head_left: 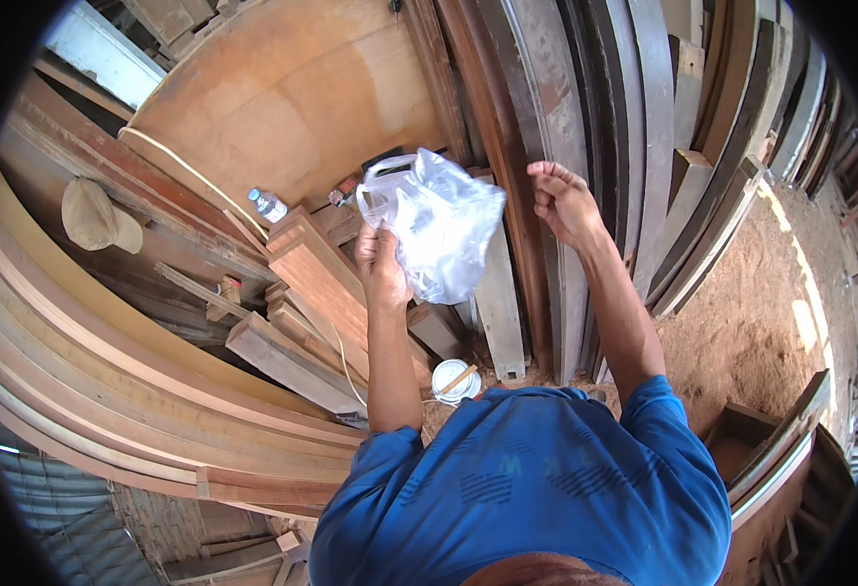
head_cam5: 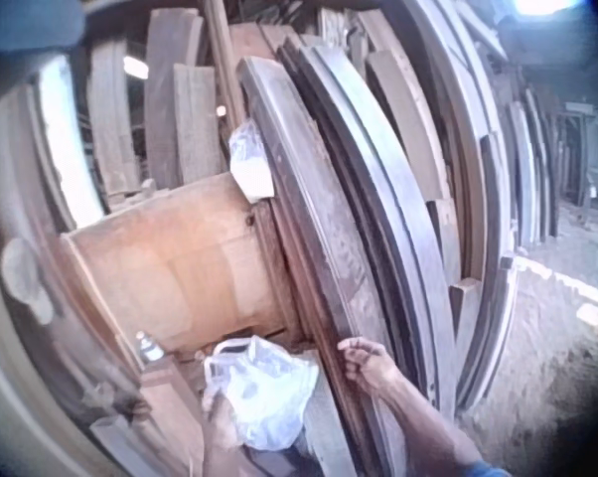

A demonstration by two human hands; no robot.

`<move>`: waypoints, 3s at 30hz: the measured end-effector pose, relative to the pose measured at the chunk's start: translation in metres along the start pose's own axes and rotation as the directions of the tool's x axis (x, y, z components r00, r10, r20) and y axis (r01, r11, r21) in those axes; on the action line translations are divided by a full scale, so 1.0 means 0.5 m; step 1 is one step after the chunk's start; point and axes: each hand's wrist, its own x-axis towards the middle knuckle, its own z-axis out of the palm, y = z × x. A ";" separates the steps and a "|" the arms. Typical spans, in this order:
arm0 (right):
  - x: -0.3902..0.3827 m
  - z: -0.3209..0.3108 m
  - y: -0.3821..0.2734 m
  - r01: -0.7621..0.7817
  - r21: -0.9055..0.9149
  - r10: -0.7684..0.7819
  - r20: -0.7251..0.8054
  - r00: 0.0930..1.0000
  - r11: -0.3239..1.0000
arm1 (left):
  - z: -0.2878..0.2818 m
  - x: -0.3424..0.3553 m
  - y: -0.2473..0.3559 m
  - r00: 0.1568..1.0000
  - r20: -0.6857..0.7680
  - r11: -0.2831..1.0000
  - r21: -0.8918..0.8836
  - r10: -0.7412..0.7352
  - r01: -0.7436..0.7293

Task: The person places a plastic bag on a stack of curved wood pieces, then moves to a workbench. They position a long, thin wooden plank, use a try square and pencil to mark a cut line, and then cut the plank with a hand saw.

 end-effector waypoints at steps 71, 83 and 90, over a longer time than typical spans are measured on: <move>-0.820 -0.532 0.261 -0.743 -0.666 -0.335 -0.687 0.645 -0.066 | 0.074 -0.258 -0.293 0.482 0.431 0.548 0.827 -0.763 0.127; -0.498 -0.041 0.073 0.050 -0.973 -0.242 -0.007 0.970 0.227 | 0.210 -0.237 -0.325 0.679 0.574 0.664 0.729 -0.458 -0.167; -0.502 -0.014 -0.058 0.027 -0.936 -0.041 0.013 0.999 0.351 | 0.056 -0.215 -0.262 0.805 0.362 0.746 0.651 -0.471 0.143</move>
